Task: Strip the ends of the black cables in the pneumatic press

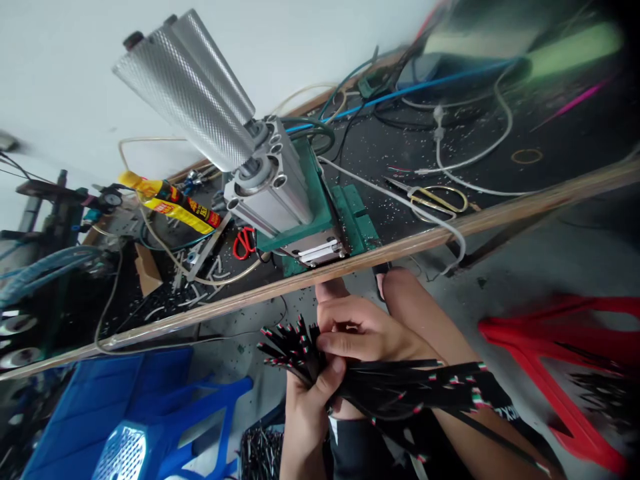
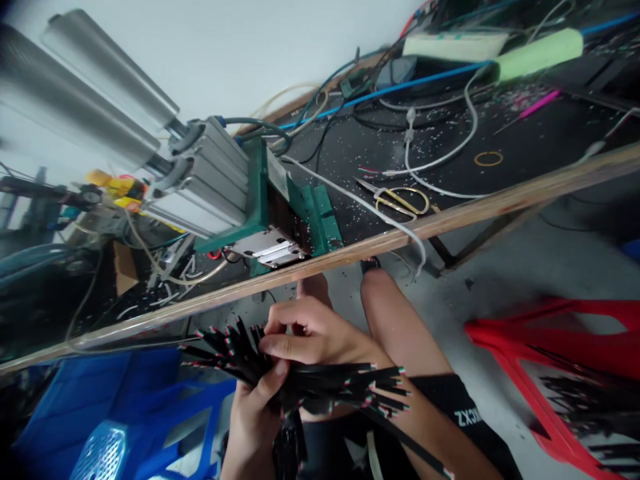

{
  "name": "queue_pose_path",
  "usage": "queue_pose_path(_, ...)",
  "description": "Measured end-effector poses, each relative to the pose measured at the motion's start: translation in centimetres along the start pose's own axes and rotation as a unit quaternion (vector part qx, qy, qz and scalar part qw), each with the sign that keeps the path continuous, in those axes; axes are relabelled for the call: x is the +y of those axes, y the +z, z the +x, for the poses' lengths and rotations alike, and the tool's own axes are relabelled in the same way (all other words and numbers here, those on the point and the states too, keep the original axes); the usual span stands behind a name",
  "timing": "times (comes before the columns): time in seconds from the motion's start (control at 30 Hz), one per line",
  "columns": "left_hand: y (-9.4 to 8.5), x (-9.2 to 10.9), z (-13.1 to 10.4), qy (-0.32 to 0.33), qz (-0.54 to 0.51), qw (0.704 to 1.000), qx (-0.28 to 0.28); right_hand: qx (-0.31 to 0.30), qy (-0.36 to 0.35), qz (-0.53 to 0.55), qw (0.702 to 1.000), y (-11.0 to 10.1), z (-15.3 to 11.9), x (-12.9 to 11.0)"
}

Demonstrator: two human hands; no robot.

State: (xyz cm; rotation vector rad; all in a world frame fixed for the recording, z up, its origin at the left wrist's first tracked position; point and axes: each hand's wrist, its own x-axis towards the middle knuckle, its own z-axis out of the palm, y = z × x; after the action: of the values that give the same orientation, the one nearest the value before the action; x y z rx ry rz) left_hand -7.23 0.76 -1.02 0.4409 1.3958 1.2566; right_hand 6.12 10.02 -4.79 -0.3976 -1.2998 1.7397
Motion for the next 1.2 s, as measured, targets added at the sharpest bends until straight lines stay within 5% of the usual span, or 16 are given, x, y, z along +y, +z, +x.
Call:
queue_pose_path(0.23, -0.8, 0.8, 0.4, -0.017, 0.062, 0.997, -0.043, 0.127, -0.006, 0.071, 0.989, 2.0, 0.7, -1.0)
queue_pose_path(0.43, -0.6, 0.5, 1.5, -0.011, 0.136, 0.984, -0.118, 0.225, -0.068, 0.098, 0.967, 0.9, 1.6, -2.3)
queue_pose_path(0.53, -0.5, 0.2, 2.0, 0.006, 0.146, 0.976, -0.164, 0.233, -0.085, 0.097, 0.964, 0.1, 2.0, -2.2)
queue_pose_path(0.8, -0.3, 0.9, 2.0, -0.046, 0.107, 0.985, -0.127, 0.228, 0.004, -0.001, 0.974, 1.0, 2.7, -2.9)
queue_pose_path(1.2, -0.4, 0.1, 3.4, -0.024, 0.049, 0.983, -0.175, 0.289, -0.019, -0.122, 0.949, 1.5, 4.6, -3.3)
